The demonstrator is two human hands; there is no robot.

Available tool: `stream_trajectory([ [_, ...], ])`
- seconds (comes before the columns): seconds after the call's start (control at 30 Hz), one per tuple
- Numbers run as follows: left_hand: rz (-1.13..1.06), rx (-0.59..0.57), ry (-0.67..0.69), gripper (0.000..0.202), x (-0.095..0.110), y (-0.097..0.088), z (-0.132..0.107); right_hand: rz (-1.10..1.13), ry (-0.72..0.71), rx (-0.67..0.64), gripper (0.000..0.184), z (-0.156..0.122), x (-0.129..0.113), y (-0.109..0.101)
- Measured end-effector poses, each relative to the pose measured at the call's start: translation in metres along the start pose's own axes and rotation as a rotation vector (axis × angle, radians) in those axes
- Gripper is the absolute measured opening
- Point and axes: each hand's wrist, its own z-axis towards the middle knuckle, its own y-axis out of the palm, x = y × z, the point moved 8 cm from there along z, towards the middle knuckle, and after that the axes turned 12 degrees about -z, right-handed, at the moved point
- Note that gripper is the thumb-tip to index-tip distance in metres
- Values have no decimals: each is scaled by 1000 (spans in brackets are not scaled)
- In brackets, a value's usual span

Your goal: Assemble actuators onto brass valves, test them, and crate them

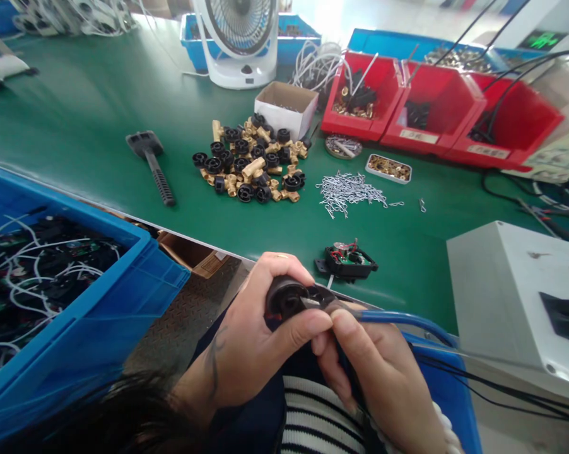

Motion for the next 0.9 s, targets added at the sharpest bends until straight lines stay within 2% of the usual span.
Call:
stream_trajectory([
  [0.13, -11, -9, 1, 21, -1, -1, 0, 46, 66, -104, 53, 2, 1, 4],
  [0.4, 22, -2, -86, 16, -6, -8, -1, 74, 62, -122, 52, 4, 2, 7],
  [0.57, -6, -34, -121, 15, -4, -6, -2, 18, 48, -173, 54, 4, 0, 11],
  [0.7, 96, 9, -133, 17, 0, -8, -1, -11, -15, -61, 55, 5, -3, 5],
  [0.77, 106, 25, -159, 17, -2, -10, -1, -12, -29, -50, 55, 6, -3, 5],
  [0.9, 51, -8, -170, 24, -4, -9, 0, 37, 23, -159, 54, 5, 0, 8],
])
